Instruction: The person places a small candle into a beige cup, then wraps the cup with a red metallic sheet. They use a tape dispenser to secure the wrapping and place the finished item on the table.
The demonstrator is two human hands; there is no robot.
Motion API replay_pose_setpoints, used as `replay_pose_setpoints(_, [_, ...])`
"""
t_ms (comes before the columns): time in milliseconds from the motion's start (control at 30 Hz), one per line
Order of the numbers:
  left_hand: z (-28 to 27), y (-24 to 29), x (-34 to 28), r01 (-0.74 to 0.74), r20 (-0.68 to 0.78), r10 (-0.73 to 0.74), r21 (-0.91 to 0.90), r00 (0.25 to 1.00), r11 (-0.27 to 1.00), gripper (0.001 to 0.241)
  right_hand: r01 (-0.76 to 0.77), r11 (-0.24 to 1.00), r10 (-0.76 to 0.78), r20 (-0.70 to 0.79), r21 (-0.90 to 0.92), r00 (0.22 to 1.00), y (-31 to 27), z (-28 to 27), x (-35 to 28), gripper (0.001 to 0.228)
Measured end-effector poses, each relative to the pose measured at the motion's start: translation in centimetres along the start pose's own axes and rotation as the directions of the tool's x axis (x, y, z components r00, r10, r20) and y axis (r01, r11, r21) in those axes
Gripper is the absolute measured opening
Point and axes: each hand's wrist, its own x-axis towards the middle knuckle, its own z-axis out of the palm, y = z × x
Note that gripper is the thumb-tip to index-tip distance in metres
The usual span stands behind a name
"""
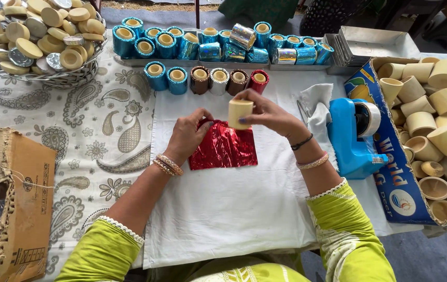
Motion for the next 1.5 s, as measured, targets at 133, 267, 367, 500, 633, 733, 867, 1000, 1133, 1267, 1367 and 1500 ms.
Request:
replay_pose_setpoints(133, [-0.7, 1.0, -0.3, -0.097, -0.134, 0.105, 0.066, 0.985, 0.993, 0.011, 0.028, 0.970, -0.010, -0.074, 0.243, 0.997, -0.6, -1.1, -0.4, 0.060])
replay_pose_setpoints(267, [-1.2, 1.6, -0.5, -0.546, -0.071, 0.636, 0.446, 0.769, 0.709, 0.019, 0.105, 0.907, -0.070, -0.099, 0.409, 0.993, -0.4, -2.7, -0.9, 0.057])
replay_pose_setpoints(367, [-0.5, 2.6, -1.2, -0.738, 0.216, 0.797, 0.566, 0.564, 0.368, 0.024, 0.187, 0.874, -0.105, -0.202, 0.448, 0.974, -1.2, -4.5, -2.2, 0.059])
replay_pose_setpoints(500, [0.4, 3.6, -1.8, -0.853, 0.494, 0.716, 0.434, 0.494, 0.289, 0.024, 0.290, 0.885, -0.200, -0.265, 0.364, 0.943, -2.2, -6.2, -3.9, 0.060])
replay_pose_setpoints(633, [1.3, 2.5, -2.0, -0.835, 0.547, 0.633, 0.314, 0.548, 0.452, 0.026, 0.250, 0.909, -0.188, -0.205, 0.335, 0.961, -2.4, -4.9, -3.4, 0.059])
replay_pose_setpoints(733, [0.7, 3.1, -2.0, -0.750, 0.614, 0.498, 0.253, 0.613, 0.612, 0.023, 0.079, 0.991, -0.077, -0.024, 0.112, 0.997, -2.1, -3.0, -2.5, 0.056])
replay_pose_setpoints(867, [-0.3, 3.6, -1.8, -0.682, 0.574, 0.484, 0.189, 0.660, 0.706, 0.019, -0.076, 0.995, 0.086, 0.156, -0.066, 0.984, -0.5, -0.4, -0.9, 0.050])
replay_pose_setpoints(1000, [-0.9, 3.8, -1.8, -0.600, 0.552, 0.423, 0.184, 0.719, 0.779, 0.020, -0.101, 0.975, 0.133, 0.155, -0.199, 0.979, 1.6, 0.8, 0.1, 0.048])
replay_pose_setpoints(1133, [-1.5, 3.7, -1.5, -0.589, 0.550, 0.428, 0.151, 0.717, 0.794, 0.020, -0.194, 0.948, 0.232, 0.130, -0.254, 0.964, 1.8, 1.5, 0.5, 0.046])
replay_pose_setpoints(1267, [-1.3, 2.5, -1.2, -0.460, 0.543, 0.276, 0.237, 0.793, 0.856, 0.024, -0.184, 0.946, 0.224, 0.126, -0.265, 0.967, 2.1, 1.8, 0.8, 0.044])
replay_pose_setpoints(1367, [-0.1, 2.0, -1.0, -0.386, 0.370, 0.287, 0.228, 0.883, 0.894, 0.029, -0.188, 0.939, 0.225, 0.101, -0.288, 0.969, 2.0, 1.9, 0.8, 0.043])
replay_pose_setpoints(1500, [1.7, 2.3, -1.5, -0.408, 0.117, 0.394, 0.140, 0.912, 0.902, 0.062, -0.194, 0.905, 0.229, 0.050, -0.378, 0.972, 1.9, 1.8, 0.8, 0.040])
